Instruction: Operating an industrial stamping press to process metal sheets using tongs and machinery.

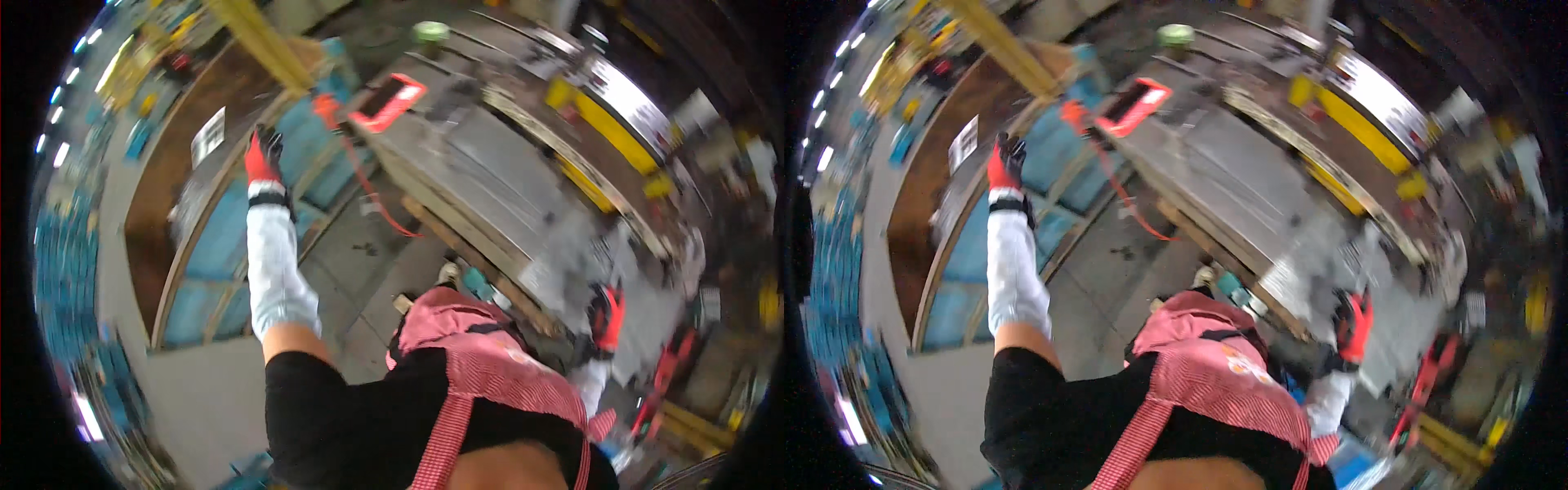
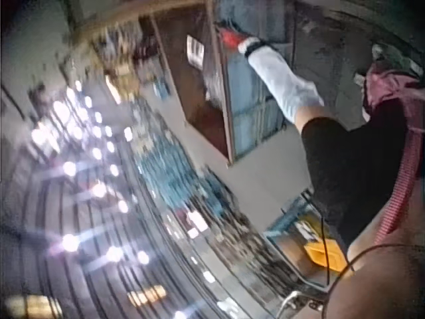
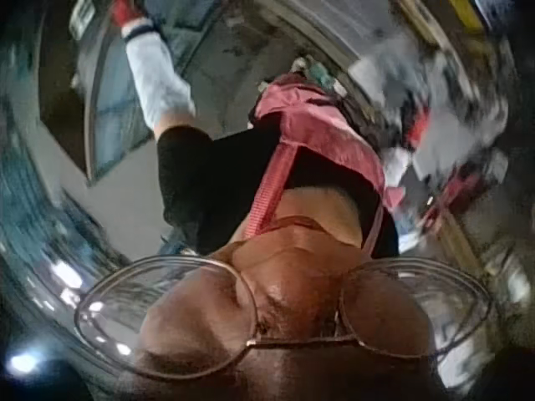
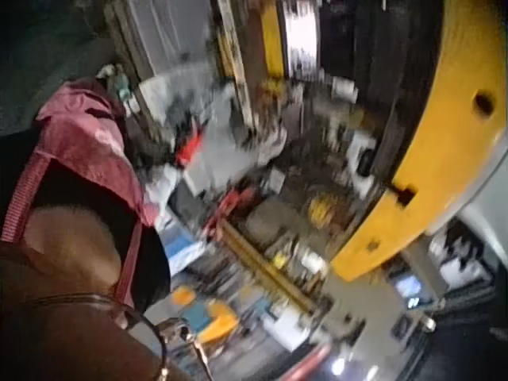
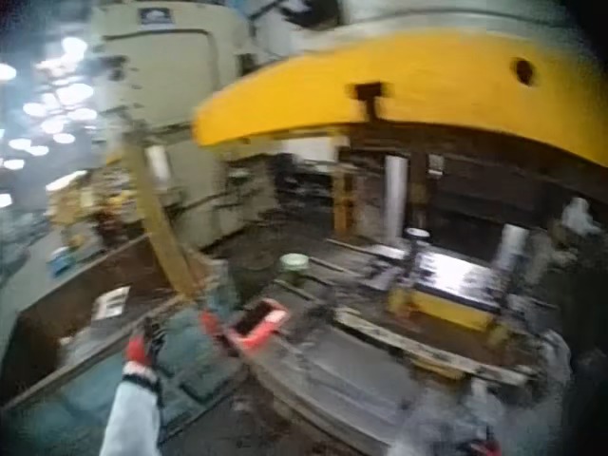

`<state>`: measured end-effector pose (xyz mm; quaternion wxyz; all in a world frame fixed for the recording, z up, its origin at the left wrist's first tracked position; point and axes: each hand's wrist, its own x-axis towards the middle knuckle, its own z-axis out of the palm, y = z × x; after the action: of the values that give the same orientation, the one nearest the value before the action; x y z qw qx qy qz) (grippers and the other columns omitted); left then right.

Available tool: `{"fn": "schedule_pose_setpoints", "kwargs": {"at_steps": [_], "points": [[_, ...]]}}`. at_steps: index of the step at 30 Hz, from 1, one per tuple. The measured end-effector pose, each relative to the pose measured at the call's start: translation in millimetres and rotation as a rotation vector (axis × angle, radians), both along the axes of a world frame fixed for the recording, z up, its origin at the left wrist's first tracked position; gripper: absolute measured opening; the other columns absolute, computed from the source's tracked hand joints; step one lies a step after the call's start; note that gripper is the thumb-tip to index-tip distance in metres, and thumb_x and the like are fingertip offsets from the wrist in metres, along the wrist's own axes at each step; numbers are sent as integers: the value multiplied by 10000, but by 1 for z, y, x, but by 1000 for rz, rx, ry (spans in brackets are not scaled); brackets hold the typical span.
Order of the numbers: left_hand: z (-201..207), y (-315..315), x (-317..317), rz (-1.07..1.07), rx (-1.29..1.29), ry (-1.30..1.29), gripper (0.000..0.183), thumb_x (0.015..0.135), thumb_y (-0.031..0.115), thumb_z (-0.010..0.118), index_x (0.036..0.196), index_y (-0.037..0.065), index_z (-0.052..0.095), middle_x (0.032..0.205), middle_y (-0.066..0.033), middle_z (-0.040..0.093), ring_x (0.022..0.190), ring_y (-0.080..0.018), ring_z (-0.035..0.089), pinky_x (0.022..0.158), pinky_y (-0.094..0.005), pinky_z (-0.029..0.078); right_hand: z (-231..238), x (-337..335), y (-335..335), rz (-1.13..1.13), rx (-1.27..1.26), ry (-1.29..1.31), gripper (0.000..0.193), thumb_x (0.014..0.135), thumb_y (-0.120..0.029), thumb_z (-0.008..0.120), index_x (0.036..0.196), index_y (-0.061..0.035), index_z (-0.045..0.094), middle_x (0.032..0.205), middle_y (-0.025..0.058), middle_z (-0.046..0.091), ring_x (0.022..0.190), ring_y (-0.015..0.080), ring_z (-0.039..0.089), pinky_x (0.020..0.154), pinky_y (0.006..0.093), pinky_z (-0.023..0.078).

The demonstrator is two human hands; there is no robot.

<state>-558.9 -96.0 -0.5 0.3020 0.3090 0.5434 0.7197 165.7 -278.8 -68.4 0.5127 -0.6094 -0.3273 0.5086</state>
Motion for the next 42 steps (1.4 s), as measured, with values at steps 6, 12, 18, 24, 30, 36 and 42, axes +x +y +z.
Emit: {"fn": "schedule_pose_setpoints", "kwargs": {"at_steps": [6, 12, 18, 24, 30, 36, 42], "points": [[-128, -20, 178, -912, -265, 330, 395, 866, 260, 462, 1100, -51, 535, 1093, -123, 563, 963, -185, 563, 867, -300, 434, 40, -66, 46, 268, 36, 66, 325, 776, -117, 613, 1066, -10, 515, 802, 5, 560, 609, 79, 478, 523, 225, 404], [-128, -56, 335, -1209, -530, -222, 325, 836, 214, 578, 1082, 2, 565, 945, -94, 628, 833, -169, 606, 738, -256, 470, 2, -58, 136, 354, 88, -147, 257, 781, -166, 609, 988, -22, 556, 769, -25, 531, 710, 65, 463, 652, 223, 402], [-91, -47, 366, -1278, -391, -637, 490, 904, 287, 434, 1259, -43, 363, 1160, -145, 524, 1013, -260, 550, 887, -360, 441, 17, -63, 139, 441, 28, -215, 239, 773, -205, 603, 954, -57, 552, 747, -22, 523, 659, 50, 451, 614, 207, 394], [-92, 5, 410, -1001, -206, -1176, 388, 872, 342, 485, 1211, 153, 461, 1188, -99, 501, 989, -299, 544, 836, -398, 463, 58, -79, 105, 409, 155, -309, 509, 741, -190, 648, 1197, -36, 481, 798, -3, 559, 703, 73, 496, 673, 234, 426], [-119, -50, 376, -866, -312, -531, 322, 881, 264, 465, 1122, 58, 521, 1125, -137, 535, 954, -195, 550, 799, -316, 444, 80, -73, 53, 598, -70, -135, 564, 743, -228, 624, 1242, -40, 439, 752, 21, 565, 662, 98, 524, 634, 267, 444], [-63, -74, 338, -1161, -39, 973, 408, 874, 225, 411, 1174, -45, 473, 1140, -191, 524, 1042, -250, 524, 909, -372, 392, 74, -46, -24, 678, 53, -148, 625, 701, -166, 654, 1267, -53, 416, 729, 10, 524, 680, 111, 466, 666, 254, 403], [6, 56, 458, -1217, 443, 755, 267, 860, 187, 441, 1065, 59, 557, 918, -95, 604, 834, -208, 567, 707, -319, 459, 105, -52, -16, 156, 97, 192, 553, 741, -59, 582, 1269, -53, 415, 821, 10, 576, 711, 61, 500, 636, 186, 401]]}}
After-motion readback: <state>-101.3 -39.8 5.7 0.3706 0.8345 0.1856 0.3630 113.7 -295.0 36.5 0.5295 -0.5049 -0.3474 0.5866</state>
